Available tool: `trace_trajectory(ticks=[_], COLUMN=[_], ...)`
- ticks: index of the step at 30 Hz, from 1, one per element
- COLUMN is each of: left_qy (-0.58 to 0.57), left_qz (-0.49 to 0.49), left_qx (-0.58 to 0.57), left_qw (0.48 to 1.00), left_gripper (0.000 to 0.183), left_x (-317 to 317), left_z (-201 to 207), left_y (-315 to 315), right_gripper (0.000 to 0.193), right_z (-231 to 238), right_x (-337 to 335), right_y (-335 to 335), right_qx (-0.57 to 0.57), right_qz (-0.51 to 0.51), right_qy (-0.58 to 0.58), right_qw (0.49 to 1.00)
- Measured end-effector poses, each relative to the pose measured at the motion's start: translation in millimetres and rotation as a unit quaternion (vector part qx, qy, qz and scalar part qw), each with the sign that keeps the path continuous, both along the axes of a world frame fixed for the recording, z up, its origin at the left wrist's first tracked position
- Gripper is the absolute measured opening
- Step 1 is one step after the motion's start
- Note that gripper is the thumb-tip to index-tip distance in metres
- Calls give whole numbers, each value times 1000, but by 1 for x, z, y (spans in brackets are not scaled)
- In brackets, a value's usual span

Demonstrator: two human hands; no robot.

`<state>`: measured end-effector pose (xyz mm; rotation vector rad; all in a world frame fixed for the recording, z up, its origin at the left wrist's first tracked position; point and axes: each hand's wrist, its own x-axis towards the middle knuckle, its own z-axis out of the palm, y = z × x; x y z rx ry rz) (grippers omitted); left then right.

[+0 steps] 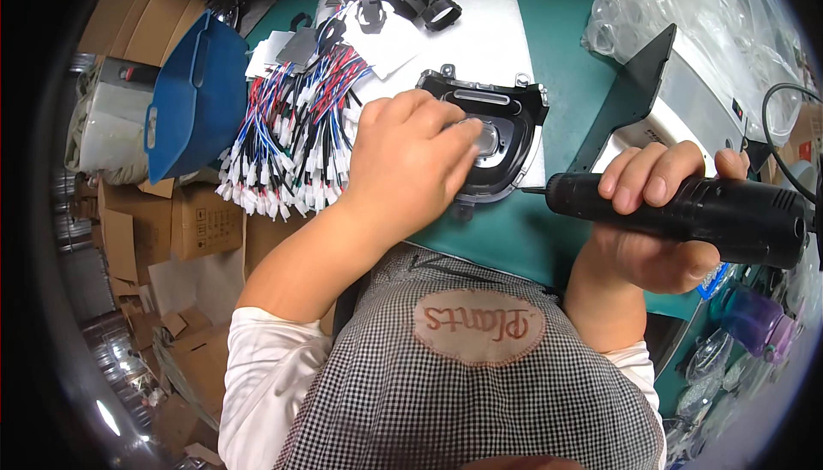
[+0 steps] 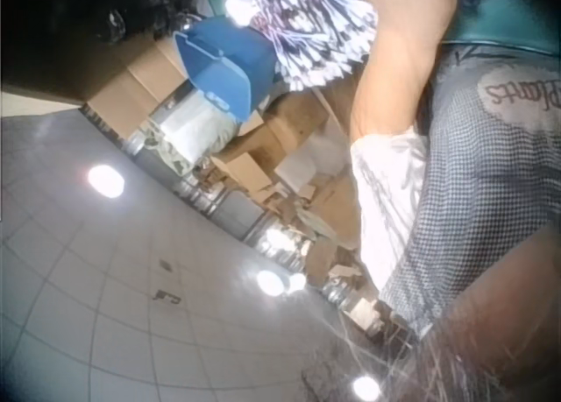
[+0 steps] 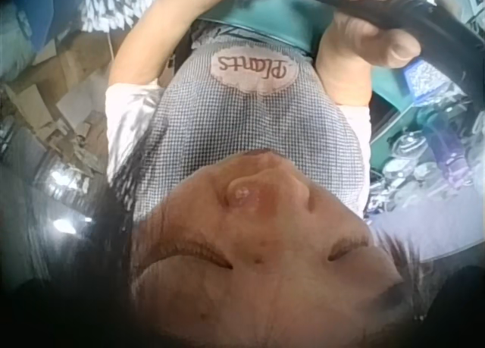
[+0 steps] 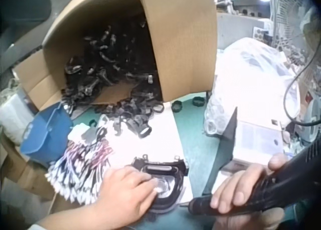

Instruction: The person assembles electronic components by placing a circular component into an electronic housing and securing it with screws. The screws are fastened using an electric screwdriver.

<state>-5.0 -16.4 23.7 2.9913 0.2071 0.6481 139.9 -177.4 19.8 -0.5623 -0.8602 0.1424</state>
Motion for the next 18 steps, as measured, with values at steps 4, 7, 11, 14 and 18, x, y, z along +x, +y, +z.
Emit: trace_trajectory(ticks=[4, 7, 11, 14, 18], left_qy=[85, 113, 133, 139, 143], left_qz=[-20, -23, -27, -31, -31], left_qx=[-30, -15, -2, 23, 6], left_qw=[996, 993, 991, 989, 989], left_gripper=[44, 46, 47, 46, 46], left_x=[-10, -14, -15, -12, -11], left_z=[4, 1, 4, 3, -1], left_y=[-11, -12, -12, -13, -10], right_gripper=[74, 74, 75, 75, 80], right_z=[-2, -3, -4, -4, -1], right_x=[0, 0, 0, 0, -3], right_y=[1, 1, 3, 3, 4], right_qx=[14, 9, 8, 0, -12], right_qz=[18, 20, 19, 14, -7], right_qy=[-23, -22, -26, -22, 4], right_qw=[999, 1000, 999, 1000, 1000])
